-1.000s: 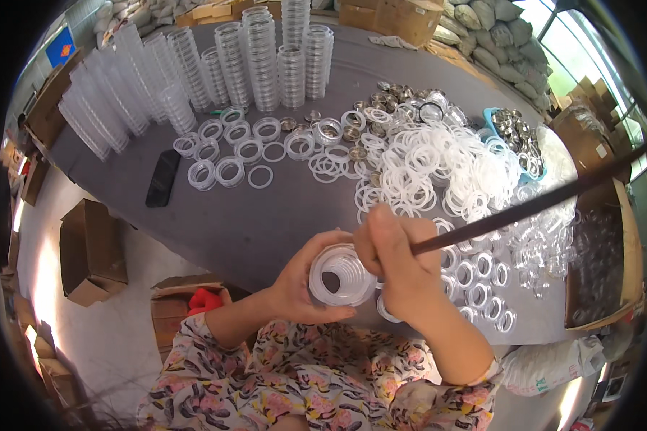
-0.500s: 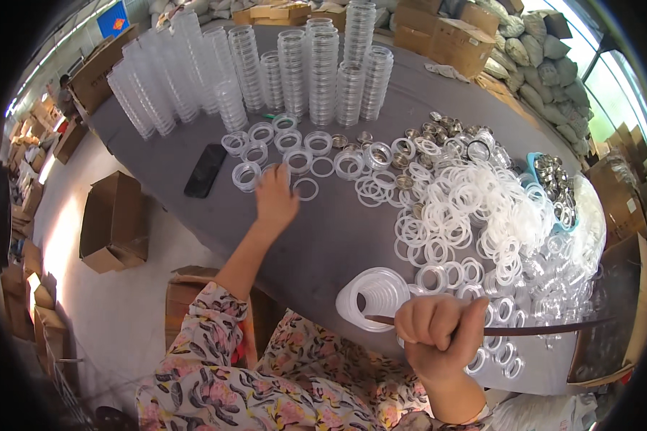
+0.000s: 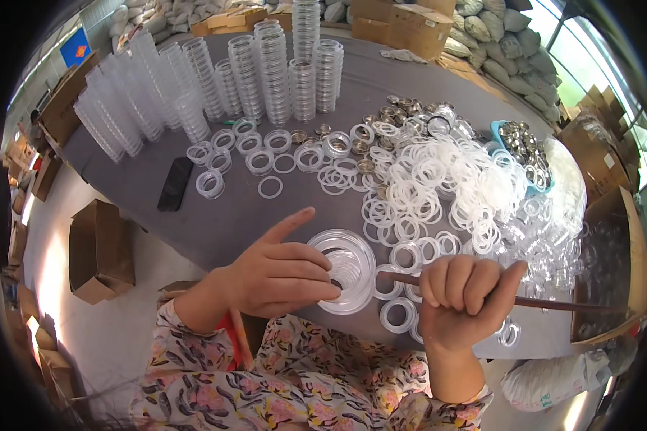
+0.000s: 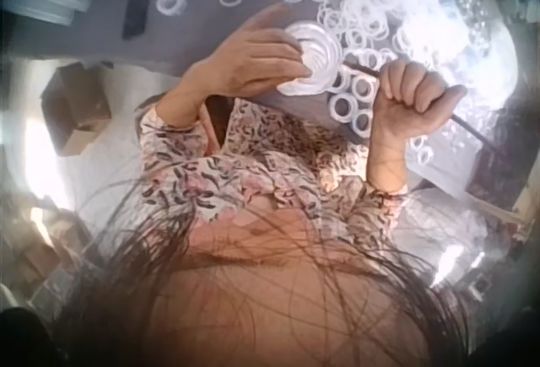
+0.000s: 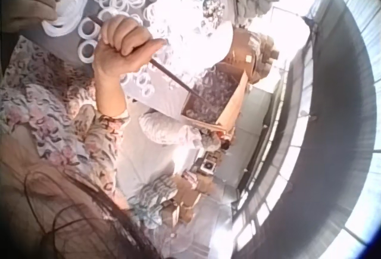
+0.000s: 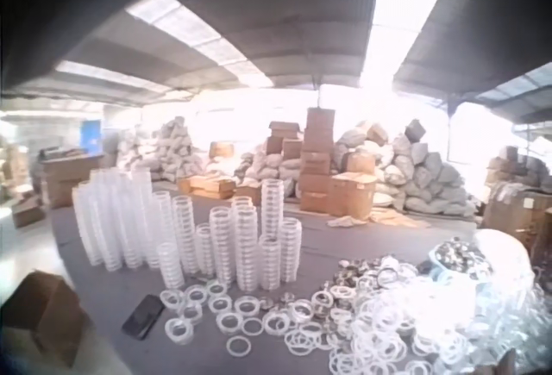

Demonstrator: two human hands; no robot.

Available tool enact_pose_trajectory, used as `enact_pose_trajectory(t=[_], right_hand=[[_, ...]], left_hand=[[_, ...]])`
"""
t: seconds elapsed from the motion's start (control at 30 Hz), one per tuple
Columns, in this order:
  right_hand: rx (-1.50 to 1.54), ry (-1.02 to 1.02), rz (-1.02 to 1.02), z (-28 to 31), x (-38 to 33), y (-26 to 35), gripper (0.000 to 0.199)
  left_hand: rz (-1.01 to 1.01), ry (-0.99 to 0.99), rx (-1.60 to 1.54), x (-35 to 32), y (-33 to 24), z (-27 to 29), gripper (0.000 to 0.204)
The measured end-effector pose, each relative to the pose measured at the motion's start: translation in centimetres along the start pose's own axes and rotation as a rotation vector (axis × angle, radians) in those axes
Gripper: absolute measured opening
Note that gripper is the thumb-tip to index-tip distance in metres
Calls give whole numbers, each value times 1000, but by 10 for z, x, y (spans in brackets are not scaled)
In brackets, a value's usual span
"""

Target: The person uses a thin stick to pick up and stack small transparent plastic rings into a growing pile on the table. They repeatedly insert the stick into the center of each ring, lift it, and place it onto the stack, continuing this process throughout the clip.

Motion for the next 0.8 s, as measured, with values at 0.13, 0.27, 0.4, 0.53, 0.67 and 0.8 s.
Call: enact_pose_trajectory(t=[0.13, 0.27, 0.4, 0.53, 0.67, 0.8], right_hand=[[19, 32, -4, -6, -1, 6, 55], [32, 47, -1, -13, 1, 9, 56], [56, 64, -90, -17, -1, 6, 56], [95, 75, -272, -24, -12, -13, 57], [125, 127, -311, -25, -11, -32, 56], [-68, 227, -171, -21, 6, -45, 53]], left_hand=[[-61, 77, 77, 9, 1, 2, 18], [-42, 159, 0, 5, 5, -11, 20], [35, -9, -70, 3, 8, -9, 32], [291, -303, -339, 2, 5, -34, 67], [410, -175, -824, -6, 14, -61, 83], [394, -235, -826, -4, 12, -63, 79]])
Point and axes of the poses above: each hand's wrist, its own x-axis towards the middle knuckle, its own z-axis out of the back of the hand, y = z × x, the point moved 1 cm from there along x, towards the middle knuckle, and after that the axes turned 4 degrees about z, right-handed, at the moved point
